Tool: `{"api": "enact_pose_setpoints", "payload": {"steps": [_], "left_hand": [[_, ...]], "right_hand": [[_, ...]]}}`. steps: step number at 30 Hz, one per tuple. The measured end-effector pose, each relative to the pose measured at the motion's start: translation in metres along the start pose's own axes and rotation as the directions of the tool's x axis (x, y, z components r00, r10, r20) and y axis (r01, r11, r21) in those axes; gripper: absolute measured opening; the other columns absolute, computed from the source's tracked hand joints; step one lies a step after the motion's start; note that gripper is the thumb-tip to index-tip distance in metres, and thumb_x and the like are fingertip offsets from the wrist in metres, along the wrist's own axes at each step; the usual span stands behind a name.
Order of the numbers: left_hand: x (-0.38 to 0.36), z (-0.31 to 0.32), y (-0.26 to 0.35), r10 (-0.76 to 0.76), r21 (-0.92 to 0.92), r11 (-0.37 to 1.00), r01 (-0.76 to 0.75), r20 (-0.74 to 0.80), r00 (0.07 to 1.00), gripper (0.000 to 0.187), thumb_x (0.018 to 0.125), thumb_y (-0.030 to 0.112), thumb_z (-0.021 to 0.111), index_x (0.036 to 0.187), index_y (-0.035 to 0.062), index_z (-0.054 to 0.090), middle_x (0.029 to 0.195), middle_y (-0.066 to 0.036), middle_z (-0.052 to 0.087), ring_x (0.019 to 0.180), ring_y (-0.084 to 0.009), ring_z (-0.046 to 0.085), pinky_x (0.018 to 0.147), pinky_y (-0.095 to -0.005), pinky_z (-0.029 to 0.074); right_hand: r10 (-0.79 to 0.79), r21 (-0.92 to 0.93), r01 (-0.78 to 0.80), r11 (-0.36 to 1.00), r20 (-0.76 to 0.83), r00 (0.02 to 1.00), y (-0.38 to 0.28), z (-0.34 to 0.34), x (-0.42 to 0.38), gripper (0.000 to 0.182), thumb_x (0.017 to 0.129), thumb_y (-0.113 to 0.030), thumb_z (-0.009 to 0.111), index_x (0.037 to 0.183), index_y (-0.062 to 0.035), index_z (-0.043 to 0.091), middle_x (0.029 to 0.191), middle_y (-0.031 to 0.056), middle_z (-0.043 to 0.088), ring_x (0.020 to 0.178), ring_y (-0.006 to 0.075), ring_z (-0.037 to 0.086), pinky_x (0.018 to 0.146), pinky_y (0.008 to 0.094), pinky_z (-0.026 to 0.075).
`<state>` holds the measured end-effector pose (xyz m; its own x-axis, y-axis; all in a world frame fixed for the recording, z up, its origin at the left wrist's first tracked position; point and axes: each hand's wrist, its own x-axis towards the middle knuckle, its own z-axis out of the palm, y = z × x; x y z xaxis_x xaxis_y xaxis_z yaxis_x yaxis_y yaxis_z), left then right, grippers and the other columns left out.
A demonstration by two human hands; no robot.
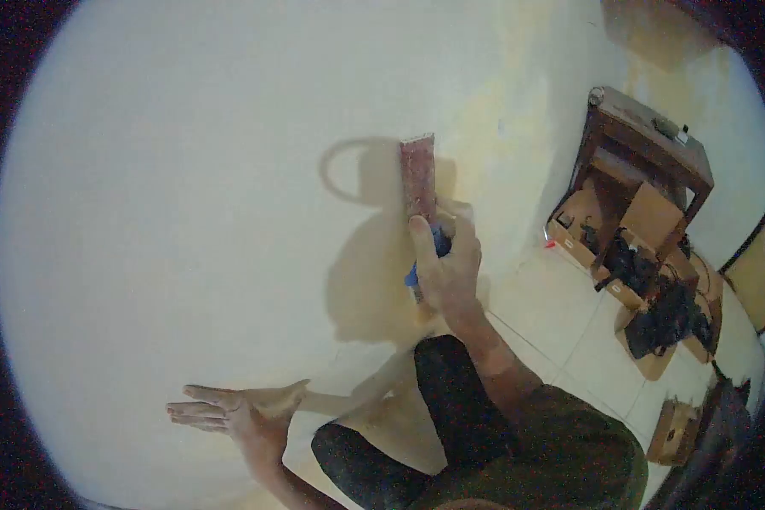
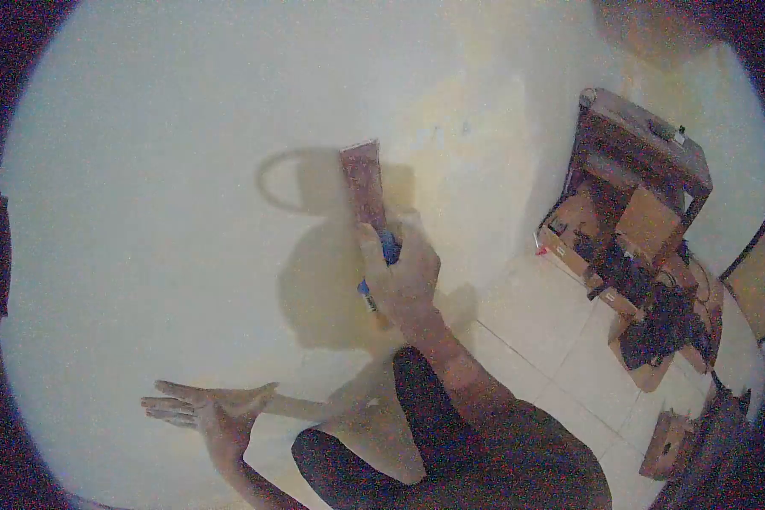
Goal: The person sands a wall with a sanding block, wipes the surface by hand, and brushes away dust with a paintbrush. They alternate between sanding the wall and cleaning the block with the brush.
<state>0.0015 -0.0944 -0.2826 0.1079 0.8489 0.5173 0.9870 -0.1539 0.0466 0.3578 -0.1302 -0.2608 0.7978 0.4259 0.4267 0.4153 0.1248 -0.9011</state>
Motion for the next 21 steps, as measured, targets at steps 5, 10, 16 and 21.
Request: {"api": "enact_pose_setpoints", "payload": {"steps": [5,10,16,21], "left_hand": [[0.000,0.009,-0.006,0.050,-0.260,0.965,-0.040,0.032,0.998,0.171,0.056,0.058,0.098,0.150,-0.0193,-0.022,0.151,-0.054,-0.024,0.151,-0.0557,-0.022,0.121,-0.0678,-0.004],[0.002,0.004,-0.005,0.034,-0.356,0.933,0.059,0.250,0.968,0.164,0.058,0.056,0.098,0.151,-0.0198,-0.015,0.153,-0.054,-0.016,0.151,-0.0550,-0.012,0.122,-0.0632,0.003],[-0.002,0.008,-0.007,0.017,-0.363,0.926,0.108,0.326,0.945,0.156,0.061,0.054,0.097,0.152,-0.0205,-0.006,0.154,-0.053,-0.005,0.151,-0.0542,0.001,0.123,-0.0578,0.011],[0.005,0.011,-0.008,-0.072,-0.374,0.883,0.283,0.489,0.869,0.150,0.063,0.052,0.097,0.152,-0.0210,0.002,0.155,-0.053,0.004,0.151,-0.0535,0.012,0.124,-0.0533,0.018]], "right_hand": [[0.024,0.019,-0.024,1.000,0.005,1.000,0.041,0.021,-0.045,0.038,0.094,-0.038,0.074,0.101,-0.0016,0.063,0.071,0.0133,0.064,0.061,0.0291,0.065,0.062,0.0447,0.052],[-0.024,0.034,0.026,0.999,-0.050,0.998,0.001,0.008,0.002,0.038,0.093,-0.038,0.075,0.102,-0.0017,0.067,0.069,0.0148,0.063,0.063,0.0333,0.067,0.063,0.0459,0.053],[-0.206,-0.043,0.205,0.978,-0.021,0.978,0.046,0.009,-0.042,0.030,0.096,-0.028,0.074,0.106,-0.0032,0.059,0.068,0.0117,0.062,0.058,0.0206,0.063,0.059,0.0388,0.050],[-0.177,-0.077,0.176,0.981,-0.007,0.984,0.029,0.007,0.000,0.034,0.096,-0.031,0.074,0.106,-0.0024,0.060,0.071,0.0143,0.065,0.063,0.0265,0.068,0.064,0.0423,0.054]]}}
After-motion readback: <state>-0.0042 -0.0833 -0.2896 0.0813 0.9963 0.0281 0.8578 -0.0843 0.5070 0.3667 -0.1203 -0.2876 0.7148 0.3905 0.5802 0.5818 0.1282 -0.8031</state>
